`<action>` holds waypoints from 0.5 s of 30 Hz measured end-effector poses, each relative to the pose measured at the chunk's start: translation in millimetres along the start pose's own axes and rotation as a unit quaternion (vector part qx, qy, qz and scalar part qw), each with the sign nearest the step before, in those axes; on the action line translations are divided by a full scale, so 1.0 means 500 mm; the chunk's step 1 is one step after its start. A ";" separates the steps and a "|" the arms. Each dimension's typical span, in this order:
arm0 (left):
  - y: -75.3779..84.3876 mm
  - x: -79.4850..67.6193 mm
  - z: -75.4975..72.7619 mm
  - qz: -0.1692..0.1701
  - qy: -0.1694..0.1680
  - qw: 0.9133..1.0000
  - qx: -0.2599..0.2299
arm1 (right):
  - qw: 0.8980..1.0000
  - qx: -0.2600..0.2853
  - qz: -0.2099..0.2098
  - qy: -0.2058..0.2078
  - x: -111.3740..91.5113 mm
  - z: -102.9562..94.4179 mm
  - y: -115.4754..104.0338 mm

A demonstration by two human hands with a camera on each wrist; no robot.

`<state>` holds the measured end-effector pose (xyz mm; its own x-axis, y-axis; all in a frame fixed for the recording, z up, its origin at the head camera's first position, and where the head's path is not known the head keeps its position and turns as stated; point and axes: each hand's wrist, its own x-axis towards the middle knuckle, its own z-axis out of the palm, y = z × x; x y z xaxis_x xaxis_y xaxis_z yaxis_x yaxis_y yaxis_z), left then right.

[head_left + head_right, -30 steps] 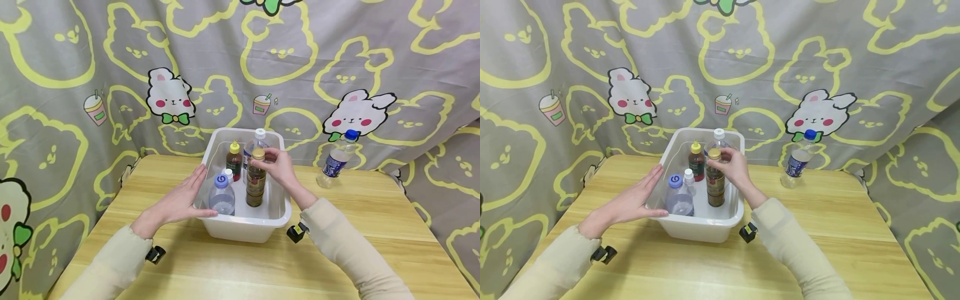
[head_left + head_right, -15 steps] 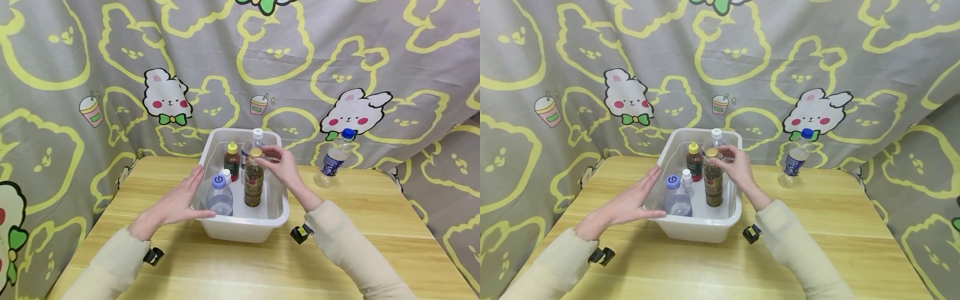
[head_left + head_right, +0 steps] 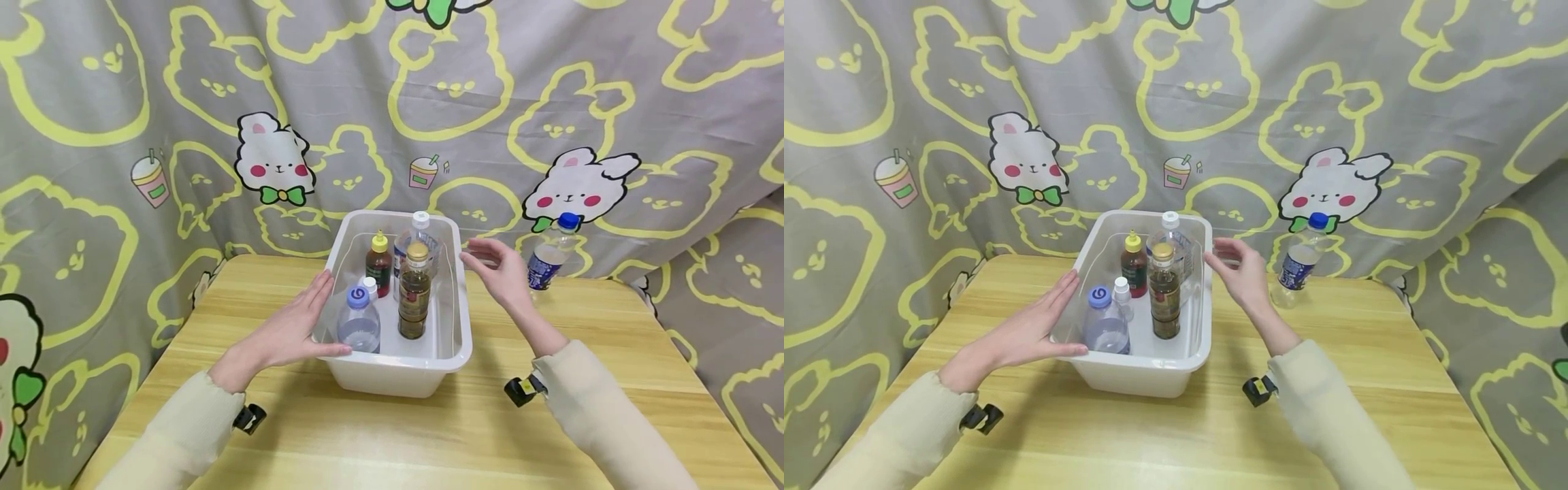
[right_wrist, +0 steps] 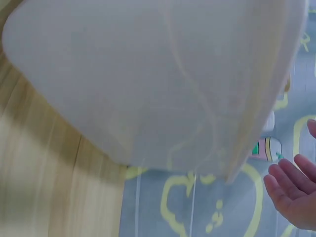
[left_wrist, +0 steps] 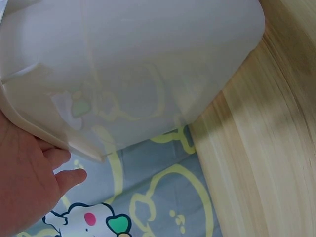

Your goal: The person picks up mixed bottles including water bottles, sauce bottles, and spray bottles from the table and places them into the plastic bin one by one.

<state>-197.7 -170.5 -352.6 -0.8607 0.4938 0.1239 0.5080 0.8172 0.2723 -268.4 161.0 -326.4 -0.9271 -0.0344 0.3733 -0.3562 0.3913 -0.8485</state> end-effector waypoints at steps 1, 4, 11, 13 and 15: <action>0.000 0.000 0.000 0.000 -0.001 1.000 0.000 | 1.000 -0.008 -0.002 0.007 -0.001 -0.008 0.004; 0.000 0.000 0.000 0.001 0.001 1.000 0.002 | 0.999 -0.027 -0.006 0.023 -0.004 -0.028 0.014; 0.002 -0.001 0.000 0.000 0.000 1.000 0.005 | 0.997 -0.051 0.018 0.049 -0.013 -0.068 0.035; 0.002 -0.001 0.000 -0.001 0.001 1.000 0.004 | 0.996 -0.056 0.025 0.058 -0.013 -0.078 0.046; 0.003 -0.001 0.001 -0.002 0.001 1.000 0.004 | 0.995 -0.059 0.026 0.071 -0.014 -0.089 0.057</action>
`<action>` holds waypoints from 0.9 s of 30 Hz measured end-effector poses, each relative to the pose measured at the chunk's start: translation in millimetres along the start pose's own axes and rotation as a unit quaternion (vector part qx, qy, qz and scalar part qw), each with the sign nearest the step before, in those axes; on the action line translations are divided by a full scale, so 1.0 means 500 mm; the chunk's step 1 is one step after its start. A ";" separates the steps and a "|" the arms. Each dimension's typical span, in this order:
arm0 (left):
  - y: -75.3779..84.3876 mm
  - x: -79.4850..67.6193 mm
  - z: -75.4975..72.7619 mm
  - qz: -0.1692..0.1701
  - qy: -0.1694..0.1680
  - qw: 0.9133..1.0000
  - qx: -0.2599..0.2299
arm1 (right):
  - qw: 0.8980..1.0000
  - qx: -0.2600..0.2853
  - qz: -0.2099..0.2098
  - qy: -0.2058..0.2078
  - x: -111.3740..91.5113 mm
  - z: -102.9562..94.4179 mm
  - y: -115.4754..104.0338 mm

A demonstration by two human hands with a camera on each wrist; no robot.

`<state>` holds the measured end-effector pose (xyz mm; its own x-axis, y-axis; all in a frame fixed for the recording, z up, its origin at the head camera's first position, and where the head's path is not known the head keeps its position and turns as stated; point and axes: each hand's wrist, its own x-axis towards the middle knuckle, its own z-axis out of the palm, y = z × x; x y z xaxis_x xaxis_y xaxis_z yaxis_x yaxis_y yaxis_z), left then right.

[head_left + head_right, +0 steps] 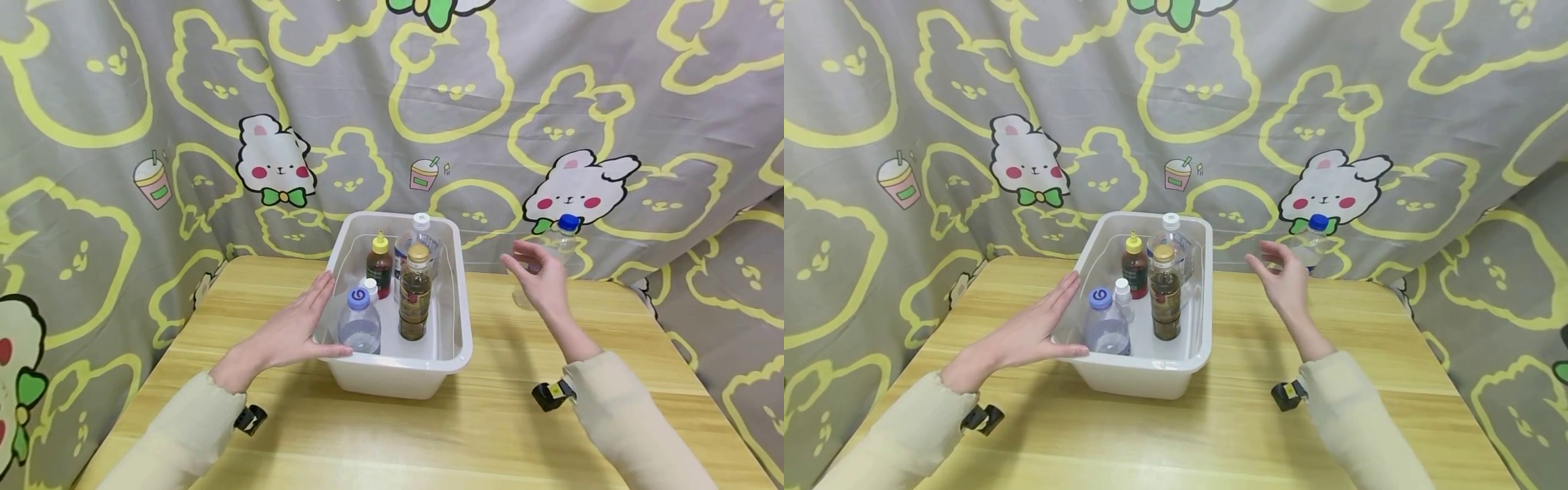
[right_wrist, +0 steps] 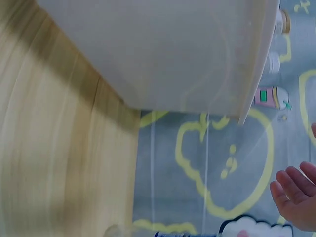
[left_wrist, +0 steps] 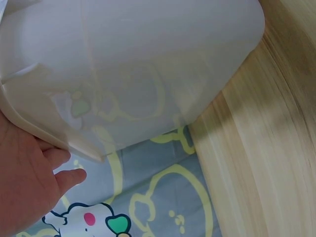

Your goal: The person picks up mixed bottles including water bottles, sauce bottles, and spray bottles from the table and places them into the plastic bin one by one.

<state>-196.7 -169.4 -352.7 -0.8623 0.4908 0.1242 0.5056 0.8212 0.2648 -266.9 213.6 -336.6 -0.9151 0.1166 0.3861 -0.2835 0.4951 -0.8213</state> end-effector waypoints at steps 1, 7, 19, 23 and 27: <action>0.000 0.001 0.000 0.000 0.001 1.000 0.000 | 1.000 -0.003 0.002 0.006 0.002 -0.005 0.007; 0.001 0.002 0.001 -0.001 0.003 1.000 -0.003 | 0.998 -0.023 0.032 0.052 0.010 -0.031 0.039; 0.000 -0.001 0.001 -0.003 0.004 1.000 -0.011 | 0.985 -0.036 0.100 0.137 0.050 -0.069 0.072; -0.001 -0.001 0.002 -0.002 0.003 1.000 -0.009 | 0.981 -0.045 0.114 0.154 0.067 -0.076 0.077; -0.001 0.000 0.003 -0.002 0.003 1.000 -0.008 | 0.976 -0.049 0.124 0.174 0.087 -0.080 0.081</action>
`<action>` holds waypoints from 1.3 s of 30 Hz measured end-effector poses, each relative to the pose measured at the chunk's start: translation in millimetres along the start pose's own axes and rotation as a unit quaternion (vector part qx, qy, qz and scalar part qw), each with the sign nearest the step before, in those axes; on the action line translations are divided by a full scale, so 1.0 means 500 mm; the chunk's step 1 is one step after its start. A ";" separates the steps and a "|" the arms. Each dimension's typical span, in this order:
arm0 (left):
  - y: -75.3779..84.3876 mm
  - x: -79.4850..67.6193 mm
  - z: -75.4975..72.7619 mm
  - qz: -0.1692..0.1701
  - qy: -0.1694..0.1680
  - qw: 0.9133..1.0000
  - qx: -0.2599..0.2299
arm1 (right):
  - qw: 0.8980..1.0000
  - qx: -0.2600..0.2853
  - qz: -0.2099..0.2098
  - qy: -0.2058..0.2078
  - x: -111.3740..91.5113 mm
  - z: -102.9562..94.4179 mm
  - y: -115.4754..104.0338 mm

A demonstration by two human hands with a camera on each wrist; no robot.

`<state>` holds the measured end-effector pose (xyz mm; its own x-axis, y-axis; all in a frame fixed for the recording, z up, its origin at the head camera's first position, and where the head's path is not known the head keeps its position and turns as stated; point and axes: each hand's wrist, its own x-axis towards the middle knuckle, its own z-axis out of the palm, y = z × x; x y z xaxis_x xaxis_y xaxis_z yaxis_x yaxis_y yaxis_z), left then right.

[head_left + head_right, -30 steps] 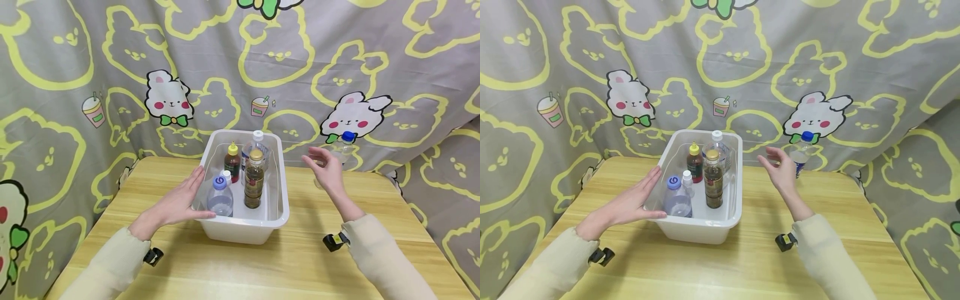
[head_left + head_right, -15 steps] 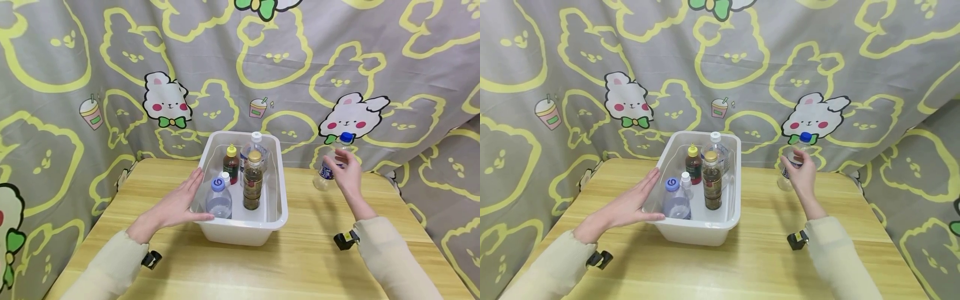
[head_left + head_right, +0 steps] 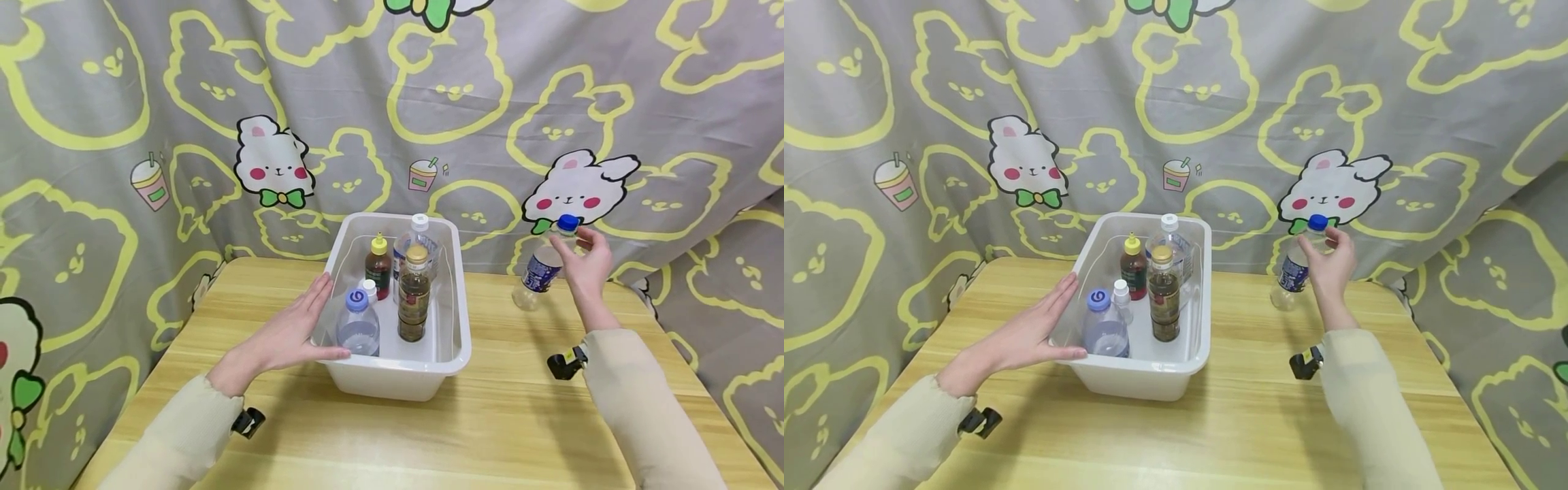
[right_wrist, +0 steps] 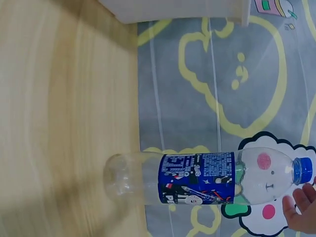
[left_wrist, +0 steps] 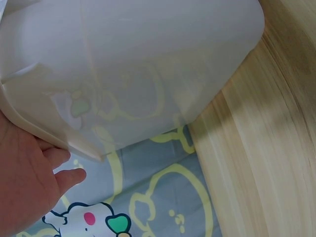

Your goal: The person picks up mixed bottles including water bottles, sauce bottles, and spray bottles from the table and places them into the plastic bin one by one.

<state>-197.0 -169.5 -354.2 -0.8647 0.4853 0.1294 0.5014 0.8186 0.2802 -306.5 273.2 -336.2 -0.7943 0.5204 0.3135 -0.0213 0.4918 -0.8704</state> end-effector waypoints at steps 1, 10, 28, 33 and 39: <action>0.000 0.000 0.000 0.000 0.000 1.000 0.000 | 1.000 -0.003 0.006 0.003 0.005 0.001 -0.001; 0.000 0.000 -0.001 0.004 0.002 1.000 0.004 | 0.999 0.010 0.040 0.014 0.043 0.014 -0.007; -0.002 0.000 -0.002 0.006 0.004 1.000 0.008 | 0.994 -0.005 0.103 -0.024 0.077 0.024 0.009; -0.002 0.001 -0.002 0.004 0.002 1.000 0.008 | 0.994 -0.002 0.108 -0.034 0.082 0.021 0.010; -0.001 0.000 -0.001 0.000 -0.001 1.000 0.004 | 0.993 0.009 0.110 -0.040 0.079 0.017 0.008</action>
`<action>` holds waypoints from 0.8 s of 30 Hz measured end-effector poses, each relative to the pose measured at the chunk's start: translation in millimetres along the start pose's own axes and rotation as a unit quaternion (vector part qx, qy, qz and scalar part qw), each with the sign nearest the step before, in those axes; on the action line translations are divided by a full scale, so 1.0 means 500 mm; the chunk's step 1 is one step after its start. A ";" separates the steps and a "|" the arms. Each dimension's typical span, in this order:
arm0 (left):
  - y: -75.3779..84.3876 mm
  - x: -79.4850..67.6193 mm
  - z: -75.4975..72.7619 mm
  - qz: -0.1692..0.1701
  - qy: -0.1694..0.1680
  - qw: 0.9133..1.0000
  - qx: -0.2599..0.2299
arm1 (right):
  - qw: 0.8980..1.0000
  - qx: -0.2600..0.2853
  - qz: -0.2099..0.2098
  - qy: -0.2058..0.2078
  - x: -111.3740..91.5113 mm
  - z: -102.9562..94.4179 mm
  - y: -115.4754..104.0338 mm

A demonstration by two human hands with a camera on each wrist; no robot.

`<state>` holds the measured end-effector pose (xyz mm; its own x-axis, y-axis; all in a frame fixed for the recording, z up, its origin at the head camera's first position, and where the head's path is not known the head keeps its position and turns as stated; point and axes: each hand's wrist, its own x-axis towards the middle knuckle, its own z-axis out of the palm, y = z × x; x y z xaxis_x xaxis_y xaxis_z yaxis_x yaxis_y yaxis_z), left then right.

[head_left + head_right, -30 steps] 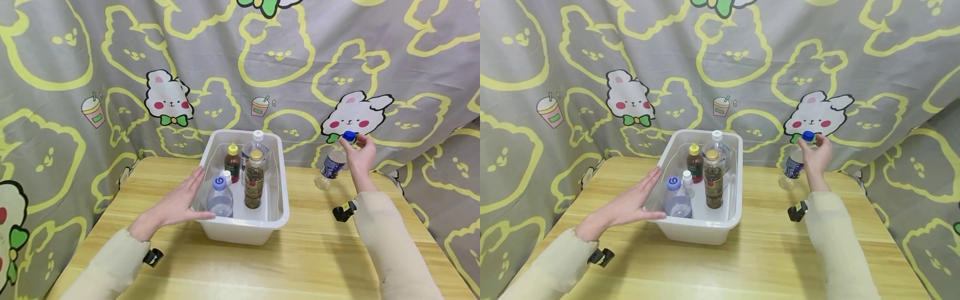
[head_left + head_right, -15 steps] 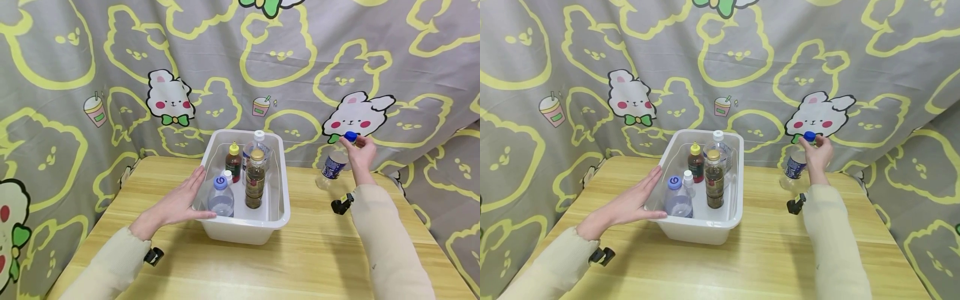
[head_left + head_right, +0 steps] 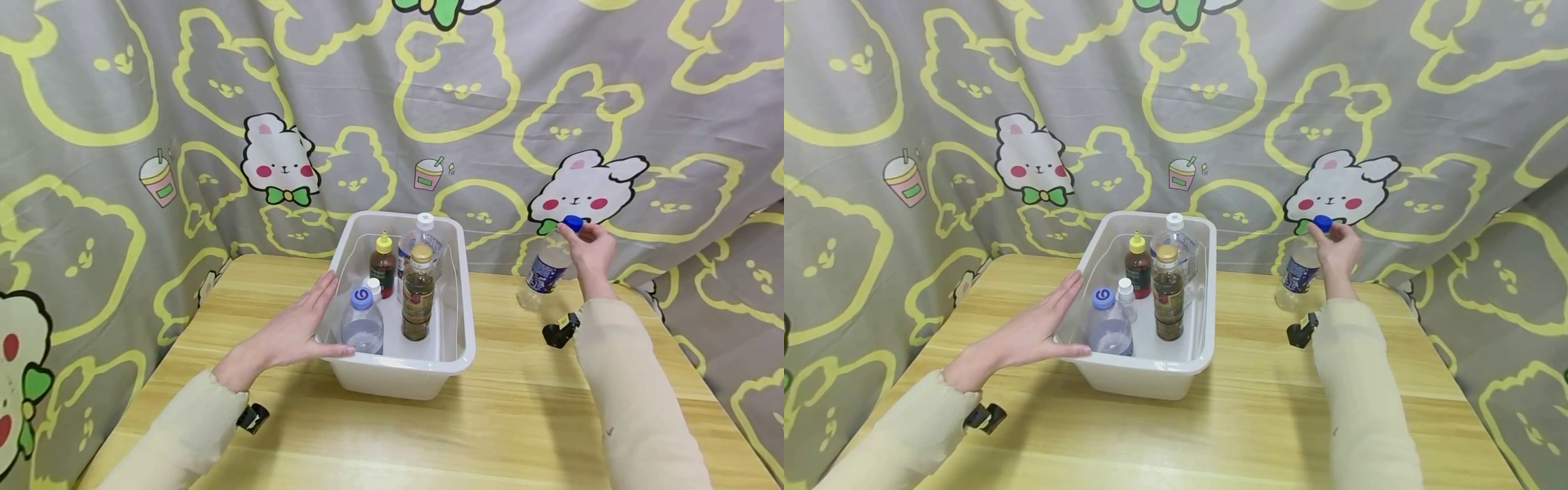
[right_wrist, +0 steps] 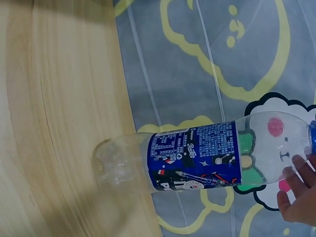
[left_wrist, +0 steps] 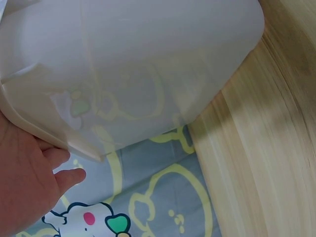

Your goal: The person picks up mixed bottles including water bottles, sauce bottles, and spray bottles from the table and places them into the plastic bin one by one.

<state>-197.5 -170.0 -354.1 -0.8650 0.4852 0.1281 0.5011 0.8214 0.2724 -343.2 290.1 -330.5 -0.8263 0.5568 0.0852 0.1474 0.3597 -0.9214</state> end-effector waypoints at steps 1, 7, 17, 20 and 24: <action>0.000 0.000 0.000 0.000 -0.001 1.000 -0.001 | 1.000 0.004 0.001 -0.001 0.000 -0.001 0.000; 0.001 0.000 -0.001 0.000 -0.002 1.000 -0.001 | 1.000 0.026 0.000 -0.008 -0.003 -0.003 -0.002; 0.002 -0.001 -0.002 0.001 -0.001 1.000 -0.003 | 0.997 0.047 -0.057 -0.011 -0.032 -0.017 -0.024; 0.003 -0.002 -0.004 0.004 0.002 1.000 -0.003 | 0.995 0.057 -0.076 -0.019 -0.044 -0.022 -0.036; 0.004 -0.002 -0.005 0.007 0.004 1.000 -0.002 | 0.993 0.051 -0.095 -0.036 -0.064 -0.031 -0.055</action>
<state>-195.6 -169.6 -351.2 -0.8584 0.4937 0.1395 0.5125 0.8136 0.2745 -312.5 274.1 -302.2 -0.8712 0.4295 0.2377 -0.0687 0.3728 -0.9254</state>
